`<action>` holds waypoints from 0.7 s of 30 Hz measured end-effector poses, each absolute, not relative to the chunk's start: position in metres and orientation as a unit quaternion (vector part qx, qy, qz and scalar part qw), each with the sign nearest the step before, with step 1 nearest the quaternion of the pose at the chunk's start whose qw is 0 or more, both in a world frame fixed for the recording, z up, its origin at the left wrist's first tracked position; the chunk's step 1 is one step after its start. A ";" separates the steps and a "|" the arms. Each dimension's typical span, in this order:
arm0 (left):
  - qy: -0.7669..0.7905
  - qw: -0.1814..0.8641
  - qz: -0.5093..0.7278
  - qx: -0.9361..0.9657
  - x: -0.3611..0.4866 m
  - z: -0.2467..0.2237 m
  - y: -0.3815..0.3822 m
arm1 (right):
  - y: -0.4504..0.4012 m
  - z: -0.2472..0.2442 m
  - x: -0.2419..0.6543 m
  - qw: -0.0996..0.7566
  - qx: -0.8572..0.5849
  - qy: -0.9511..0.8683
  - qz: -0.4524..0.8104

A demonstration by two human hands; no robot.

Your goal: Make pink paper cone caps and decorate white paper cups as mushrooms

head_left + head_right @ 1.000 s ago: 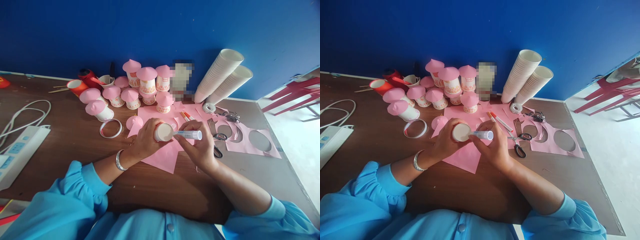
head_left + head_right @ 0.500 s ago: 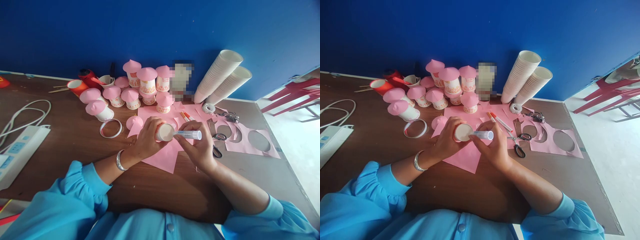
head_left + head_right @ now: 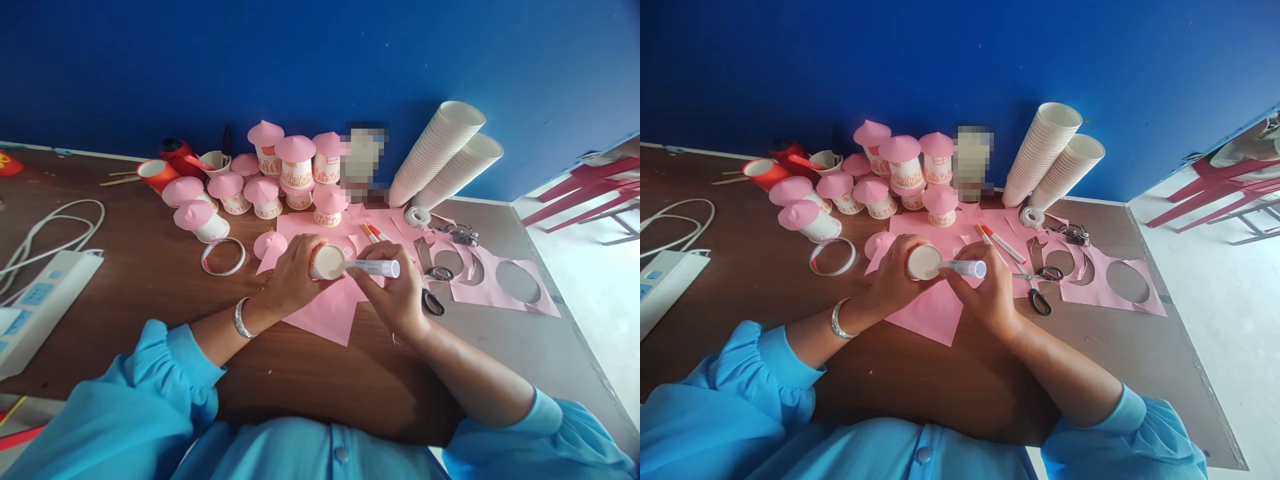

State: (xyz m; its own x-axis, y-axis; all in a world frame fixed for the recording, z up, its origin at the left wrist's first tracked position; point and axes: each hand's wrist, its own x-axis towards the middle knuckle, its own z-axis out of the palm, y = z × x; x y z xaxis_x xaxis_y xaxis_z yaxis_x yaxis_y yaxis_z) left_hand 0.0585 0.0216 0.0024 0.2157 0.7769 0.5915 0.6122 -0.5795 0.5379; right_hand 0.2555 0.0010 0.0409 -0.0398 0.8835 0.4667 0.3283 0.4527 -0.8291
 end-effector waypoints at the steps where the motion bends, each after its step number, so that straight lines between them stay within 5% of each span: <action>1: 0.449 0.092 0.441 0.772 0.059 0.003 0.022 | 0.002 0.039 0.256 0.522 -0.467 -0.659 0.272; 11: 0.437 0.159 0.465 0.753 0.062 -0.003 0.022 | 0.014 0.027 0.256 0.546 -0.403 -0.489 0.548; 21: 0.378 0.198 0.441 0.790 0.057 -0.001 0.022 | 0.017 0.024 0.260 0.548 -0.392 -0.452 0.584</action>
State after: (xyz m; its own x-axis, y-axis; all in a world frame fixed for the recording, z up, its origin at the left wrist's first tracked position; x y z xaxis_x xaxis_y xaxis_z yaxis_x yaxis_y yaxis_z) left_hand 0.0569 0.0215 -0.0006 0.3254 0.7719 0.5462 0.4221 -0.6354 0.6466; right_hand 0.2596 0.0170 0.0244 -0.0908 0.9951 0.0384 -0.2852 0.0109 -0.9584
